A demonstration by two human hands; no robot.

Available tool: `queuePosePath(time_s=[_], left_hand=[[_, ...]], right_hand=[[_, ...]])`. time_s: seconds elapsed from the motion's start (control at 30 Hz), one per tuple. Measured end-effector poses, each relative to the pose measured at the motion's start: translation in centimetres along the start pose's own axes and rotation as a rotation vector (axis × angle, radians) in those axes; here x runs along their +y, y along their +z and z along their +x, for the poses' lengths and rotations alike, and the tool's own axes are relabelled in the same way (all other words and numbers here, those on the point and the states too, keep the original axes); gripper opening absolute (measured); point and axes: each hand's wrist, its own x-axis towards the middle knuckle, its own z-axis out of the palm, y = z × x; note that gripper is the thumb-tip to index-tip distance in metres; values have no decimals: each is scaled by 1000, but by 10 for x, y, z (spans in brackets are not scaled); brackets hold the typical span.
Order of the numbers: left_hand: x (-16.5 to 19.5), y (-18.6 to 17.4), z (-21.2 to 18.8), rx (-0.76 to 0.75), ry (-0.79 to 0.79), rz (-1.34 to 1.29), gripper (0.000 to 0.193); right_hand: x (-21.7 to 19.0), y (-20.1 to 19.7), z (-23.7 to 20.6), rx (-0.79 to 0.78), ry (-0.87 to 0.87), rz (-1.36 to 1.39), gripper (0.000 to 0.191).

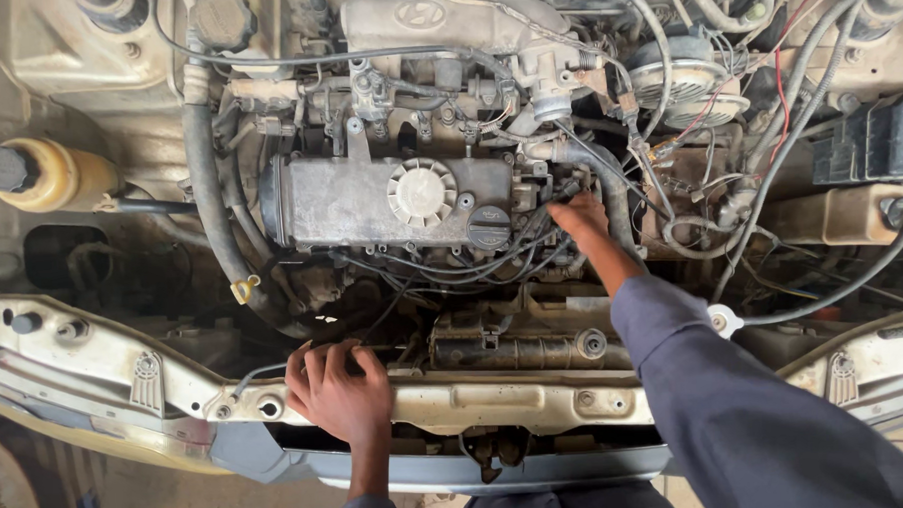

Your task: The person checks the engine oil level by pulling out the dipstick, wiping it, and reinserting it. They then proceed to inspect and manipulate various hoses and wires within the engine bay.

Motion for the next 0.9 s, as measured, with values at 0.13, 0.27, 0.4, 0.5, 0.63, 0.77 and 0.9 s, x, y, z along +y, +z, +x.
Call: queuePosePath(time_s=[0.13,0.27,0.4,0.5,0.63,0.77,0.9], left_hand=[[-2,2,-2,-15,-11,5,13],[-5,3,-3,-27,-13,26,14],[-5,4,-3,-21,-14,10,14],[-6,4,-2,-8,-7,8,14],[-8,4,-3,-21,-3,22,14],[-9,5,-5,-10,-7,20,13],[-8,6,-3,-7,-14,35,14]], right_hand=[[-3,-4,9,-168,70,47,53],[-2,-3,12,-42,-70,-95,44],[3,0,7,-45,-43,-136,39],[4,3,4,56,-111,-138,50],[4,5,1,97,-100,-76,54],[4,5,-6,57,-80,-64,52],[0,2,-7,12,25,-126,58]])
